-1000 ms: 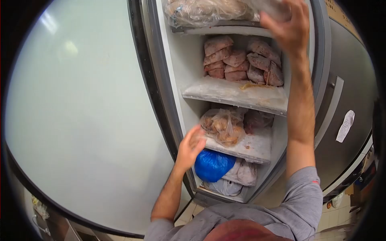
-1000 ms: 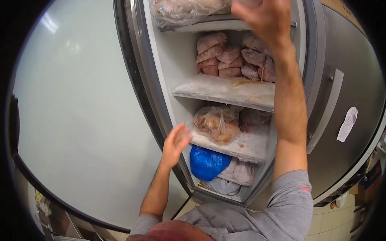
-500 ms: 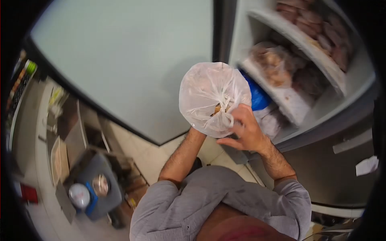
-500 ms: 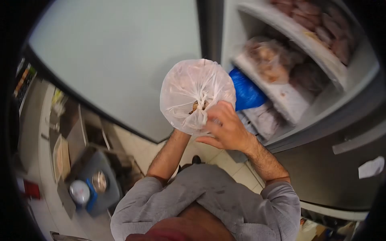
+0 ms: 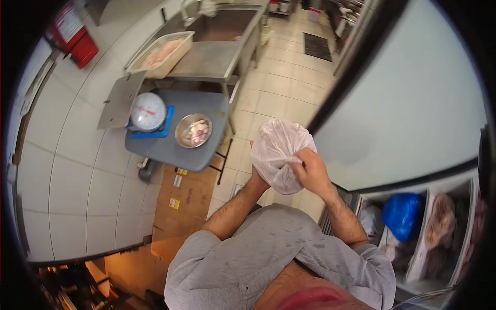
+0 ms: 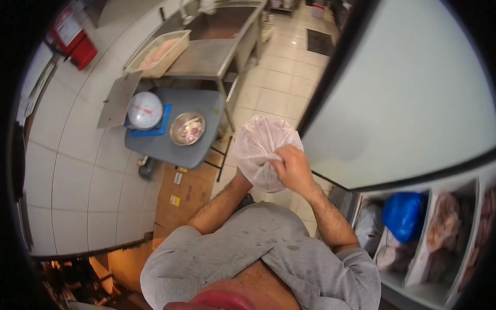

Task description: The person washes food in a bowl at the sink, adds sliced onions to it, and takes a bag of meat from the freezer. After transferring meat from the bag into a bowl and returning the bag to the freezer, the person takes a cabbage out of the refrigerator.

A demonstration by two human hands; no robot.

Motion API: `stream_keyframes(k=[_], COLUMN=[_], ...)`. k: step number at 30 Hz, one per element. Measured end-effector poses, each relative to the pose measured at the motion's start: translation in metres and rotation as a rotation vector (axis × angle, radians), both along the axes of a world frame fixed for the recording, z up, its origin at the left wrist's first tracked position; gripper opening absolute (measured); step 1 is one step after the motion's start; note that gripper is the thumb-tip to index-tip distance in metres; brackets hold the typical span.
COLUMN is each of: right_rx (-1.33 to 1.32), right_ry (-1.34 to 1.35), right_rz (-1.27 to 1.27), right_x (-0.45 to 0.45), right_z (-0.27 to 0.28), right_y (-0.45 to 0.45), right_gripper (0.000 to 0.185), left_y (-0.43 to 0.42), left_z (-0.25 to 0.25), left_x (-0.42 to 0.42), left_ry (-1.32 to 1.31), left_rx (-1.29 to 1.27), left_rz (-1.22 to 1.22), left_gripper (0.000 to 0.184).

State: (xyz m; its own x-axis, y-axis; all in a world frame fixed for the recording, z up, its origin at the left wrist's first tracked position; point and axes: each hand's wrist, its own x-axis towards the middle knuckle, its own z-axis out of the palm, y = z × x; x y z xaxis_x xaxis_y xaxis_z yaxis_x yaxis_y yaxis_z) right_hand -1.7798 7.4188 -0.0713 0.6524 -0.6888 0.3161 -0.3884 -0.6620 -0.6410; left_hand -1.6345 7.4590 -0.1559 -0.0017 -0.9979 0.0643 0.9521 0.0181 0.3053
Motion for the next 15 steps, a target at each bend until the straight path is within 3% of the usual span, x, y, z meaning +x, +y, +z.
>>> stream_keyframes(k=[2,3,5,7,10,15], right_rx=[0.351,0.358,0.799,0.788,0.716,0.793], right_ry=[-0.173,-0.173,-0.423,-0.442,-0.41,-0.574], right_rz=[-0.04,-0.013,-0.014,0.049,0.212,0.185], right_x=[0.051,0.075,0.116,0.152,0.202,0.281], right_z=[0.007,0.008,0.011,0.018,0.016,0.031], right_y=[-0.017,-0.029,-0.06,-0.083,-0.119,-0.189], right_gripper=[0.012,0.012,0.02,0.026,0.02,0.017], left_y=[-0.002,-0.001,-0.003,-0.011,-0.036,-0.102], left_z=[0.0,0.002,0.005,0.006,0.008,0.02], left_x=[0.04,0.061,0.095,0.119,0.161,0.233], left_ry=[0.148,0.152,0.145,0.069,0.075,-0.01], left_rx=[0.083,0.072,0.054,0.061,0.015,0.087], left_rz=[0.02,0.036,0.072,0.19,0.22,0.282], left_gripper=[0.088,0.089,0.089,0.091,0.09,0.078])
